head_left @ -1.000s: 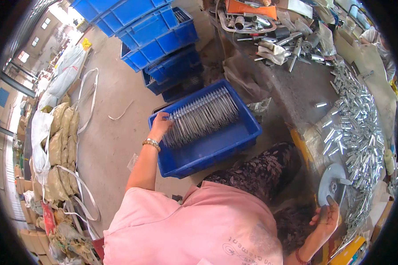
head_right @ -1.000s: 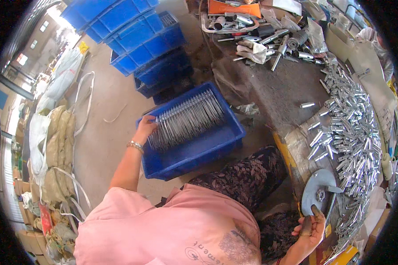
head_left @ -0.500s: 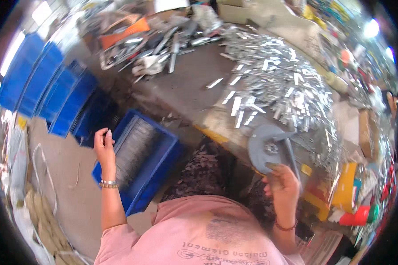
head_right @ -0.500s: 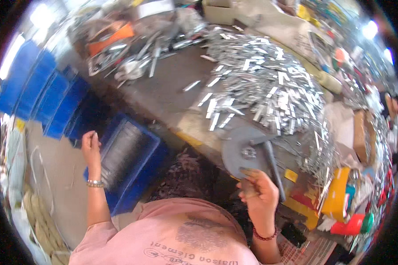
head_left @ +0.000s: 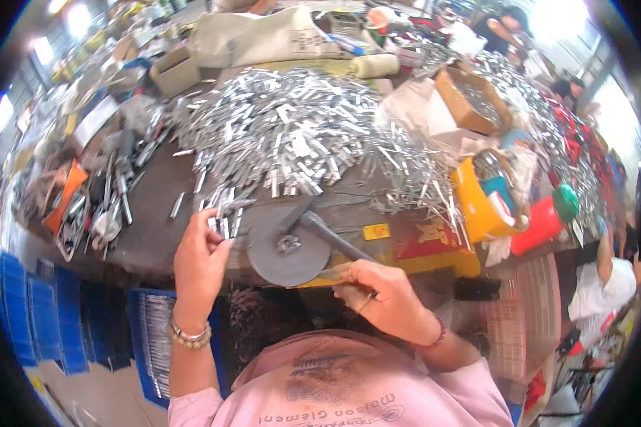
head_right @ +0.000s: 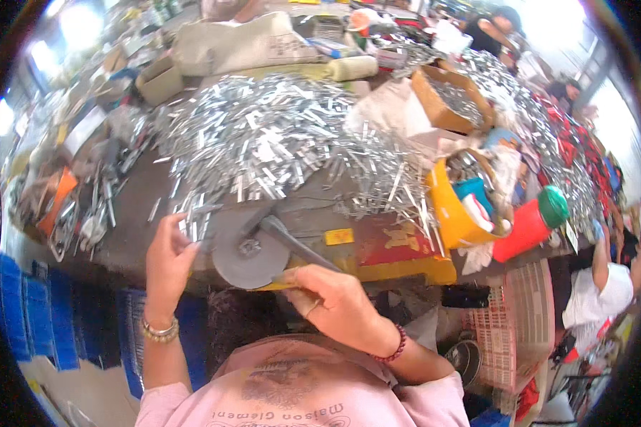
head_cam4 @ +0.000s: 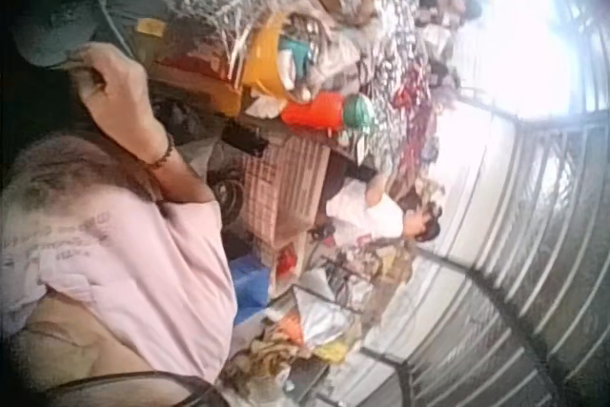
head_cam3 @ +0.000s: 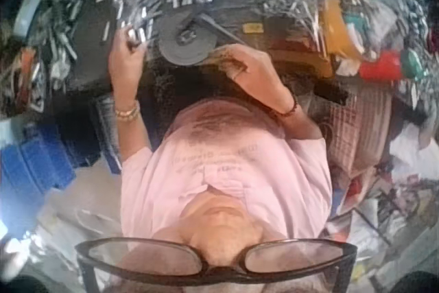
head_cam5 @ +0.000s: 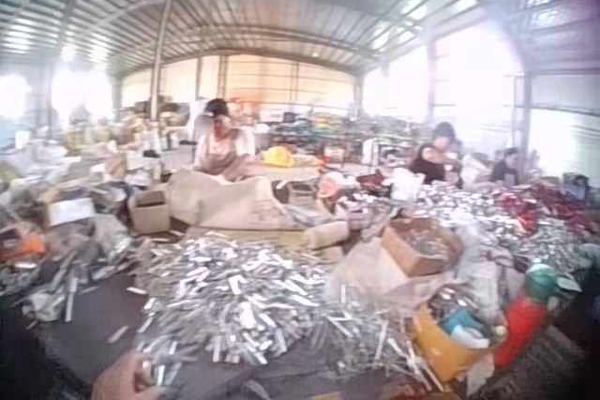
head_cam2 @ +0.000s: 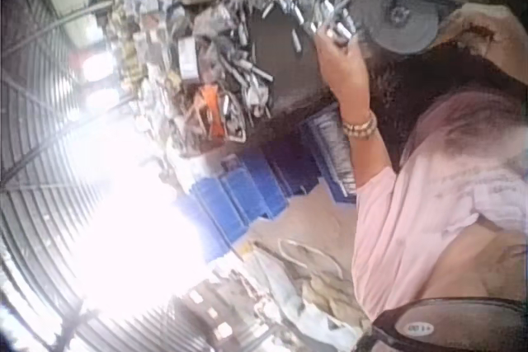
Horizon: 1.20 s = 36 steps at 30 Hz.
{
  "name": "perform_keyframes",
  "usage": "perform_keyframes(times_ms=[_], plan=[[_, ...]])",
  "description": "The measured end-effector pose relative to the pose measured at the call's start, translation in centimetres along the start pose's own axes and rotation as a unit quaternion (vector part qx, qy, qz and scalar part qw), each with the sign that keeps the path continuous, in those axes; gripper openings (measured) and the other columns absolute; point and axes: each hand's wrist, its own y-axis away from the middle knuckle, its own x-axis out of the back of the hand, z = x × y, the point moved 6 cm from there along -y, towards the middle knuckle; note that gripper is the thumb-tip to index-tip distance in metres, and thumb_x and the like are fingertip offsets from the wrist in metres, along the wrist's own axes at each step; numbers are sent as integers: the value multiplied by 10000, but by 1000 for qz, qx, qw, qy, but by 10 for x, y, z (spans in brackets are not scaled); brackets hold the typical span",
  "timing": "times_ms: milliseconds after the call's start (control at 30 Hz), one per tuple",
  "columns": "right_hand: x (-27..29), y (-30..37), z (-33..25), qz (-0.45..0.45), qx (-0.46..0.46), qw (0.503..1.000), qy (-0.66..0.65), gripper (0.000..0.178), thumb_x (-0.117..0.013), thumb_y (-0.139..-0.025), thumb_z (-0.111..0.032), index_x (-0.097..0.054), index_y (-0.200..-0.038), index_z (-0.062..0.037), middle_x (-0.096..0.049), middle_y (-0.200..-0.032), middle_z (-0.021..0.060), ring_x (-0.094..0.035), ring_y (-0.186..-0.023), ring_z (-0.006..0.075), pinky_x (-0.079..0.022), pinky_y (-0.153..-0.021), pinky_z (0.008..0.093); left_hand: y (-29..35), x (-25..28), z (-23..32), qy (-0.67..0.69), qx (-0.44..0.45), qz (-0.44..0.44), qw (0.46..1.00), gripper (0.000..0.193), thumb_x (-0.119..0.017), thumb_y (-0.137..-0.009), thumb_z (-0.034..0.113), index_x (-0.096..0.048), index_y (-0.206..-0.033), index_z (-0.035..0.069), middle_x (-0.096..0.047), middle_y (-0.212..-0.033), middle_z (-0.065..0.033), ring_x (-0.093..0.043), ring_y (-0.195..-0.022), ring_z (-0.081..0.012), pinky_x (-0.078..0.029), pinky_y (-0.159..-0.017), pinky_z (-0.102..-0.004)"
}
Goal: Assembling small metal pins into sleeves and organizing them into a plastic tray.
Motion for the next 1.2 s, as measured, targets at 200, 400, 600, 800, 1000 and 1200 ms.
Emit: perform_keyframes(times_ms=[200,400,600,800,1000,1200], plan=[[95,-14,29,176,-9,947,270,204,-731,-916,-31,-778,-1111,-69,-773,-1074,140,-763,-960,354,-614,-829,423,0,-7,5,-38,25,14,999,522,-777,-903,-5,-609,-1388,91,-639,-854,-53,-622,-746,-172,-537,-743,-348],[142,-57,37,232,35,853,466,207,-711,-912,-49,-762,-1100,-116,-749,-1061,109,-748,-942,348,-598,-826,443,3,-7,-14,51,46,20,997,479,-765,-920,-33,-612,-1361,75,-621,-854,-14,-589,-730,-120,-510,-712,-304],[109,-111,64,160,-14,923,351,372,-692,-923,-116,-673,-1294,-105,-778,-1071,141,-757,-972,401,-591,-850,505,17,-9,2,285,59,-42,956,475,-753,-926,-60,-599,-1359,55,-621,-929,18,-568,-785,-62,-482,-716,-228],[88,-160,91,147,-91,870,461,626,-661,-908,-84,-444,-1493,-41,-767,-1043,268,-769,-975,454,-598,-854,561,25,-31,23,271,3,-102,957,455,-769,-941,-42,-625,-1361,60,-625,-935,24,-582,-806,-53,-500,-724,-223],[92,-170,111,135,-182,867,443,868,-716,-864,-122,-332,-1640,-65,-772,-1138,276,-755,-1047,478,-594,-910,566,28,-35,35,225,-6,-149,963,473,-783,-930,-10,-640,-1371,88,-657,-930,-20,-617,-802,-87,-526,-700,-271],[120,-136,110,176,-147,899,373,478,-629,-882,-61,-644,-1356,-118,-778,-1059,225,-751,-1035,436,-572,-907,540,21,-29,51,112,-103,-162,975,360,-777,-894,-54,-741,-1237,44,-672,-952,-58,-659,-836,-150,-529,-744,-289]])
